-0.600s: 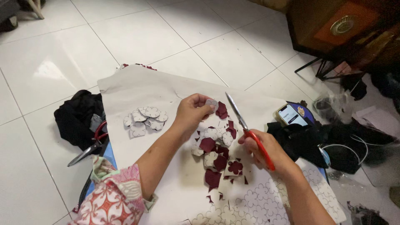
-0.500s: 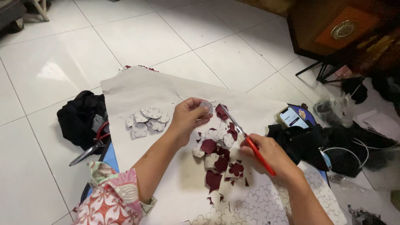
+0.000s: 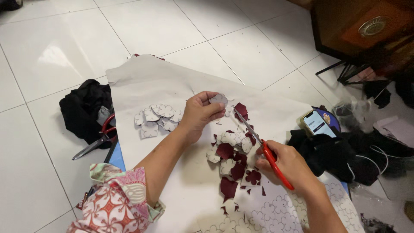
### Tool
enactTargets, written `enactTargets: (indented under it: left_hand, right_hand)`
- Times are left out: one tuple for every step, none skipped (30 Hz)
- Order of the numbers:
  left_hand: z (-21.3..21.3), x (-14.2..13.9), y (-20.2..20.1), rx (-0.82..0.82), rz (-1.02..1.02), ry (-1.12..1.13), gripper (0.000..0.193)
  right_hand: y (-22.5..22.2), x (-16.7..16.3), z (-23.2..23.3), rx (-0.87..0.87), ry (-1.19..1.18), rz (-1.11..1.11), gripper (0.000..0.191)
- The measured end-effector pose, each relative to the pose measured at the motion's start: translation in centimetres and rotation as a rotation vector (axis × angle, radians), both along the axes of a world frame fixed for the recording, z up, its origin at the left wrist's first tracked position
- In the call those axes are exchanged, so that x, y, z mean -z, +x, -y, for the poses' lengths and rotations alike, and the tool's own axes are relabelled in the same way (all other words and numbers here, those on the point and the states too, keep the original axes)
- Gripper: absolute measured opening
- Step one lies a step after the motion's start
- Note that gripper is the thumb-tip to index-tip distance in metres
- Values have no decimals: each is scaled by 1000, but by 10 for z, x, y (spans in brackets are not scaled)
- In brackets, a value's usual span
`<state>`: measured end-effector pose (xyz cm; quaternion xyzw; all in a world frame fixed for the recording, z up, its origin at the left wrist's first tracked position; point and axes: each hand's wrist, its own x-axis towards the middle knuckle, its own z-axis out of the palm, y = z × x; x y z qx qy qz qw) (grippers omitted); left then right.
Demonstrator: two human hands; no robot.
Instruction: The person uses red-handled scissors to cut flower-shaped pieces from a patterned fabric sheet. Cut pieces are placed in a pile on the left side of the workspace.
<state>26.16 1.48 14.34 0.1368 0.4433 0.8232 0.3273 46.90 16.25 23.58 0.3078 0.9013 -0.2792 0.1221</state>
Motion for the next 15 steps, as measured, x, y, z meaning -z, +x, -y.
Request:
enactTargets:
  left_hand:
    - [-1,-2,5,2,-8,6,31]
    - [-3,-4,12,5,-22,15,31]
    - [-3,-6,20,9,-37,22,32]
    - [-4,-9,27,12,-53,29,33]
    - [-4,-13,35,16,-56,24,33]
    - [-4,-16,44,21,-59,19,33]
    - [3,-25,1,27,-65,14,34]
    - [2,-27,8,29,-76,13,34]
    - [1,-26,16,32,-86,10,34]
    - [-3,-27,21,34,-96,8,34]
    - [-5,-32,1,38,-92,15,34]
    - [-13,-35,-7,38,-87,22,34]
    - [-24,-40,-18,37,-83,30,34]
    - [-29,-44,-32,39,-90,25,34]
    - [-33,-46,-30,42,-96,18,34]
  right_hand:
    - [5,-1,-2,6,3,14,42]
    - [12,-3,-3,8,-7,4,43]
    - [20,-4,-3,12,-19,-7,44]
    - [27,-5,-3,14,-30,-19,45]
    - [34,-7,-3,-10,-47,-53,45]
    - [43,-9,-4,-34,-63,-88,45]
    - [-1,-15,3,-56,-80,-126,46]
    - [7,-15,1,-49,-75,-110,47]
    - [15,-14,-1,-40,-72,-94,49]
    - [21,-14,-5,-33,-68,-78,51]
    - [1,-17,-9,-51,-69,-97,51]
    - [-7,-17,-17,-72,-70,-116,51]
    - [-20,-18,-29,-94,-70,-135,51]
    - [-33,-17,-36,-63,-104,-122,51]
    - [-31,-18,-41,-31,-140,-107,51]
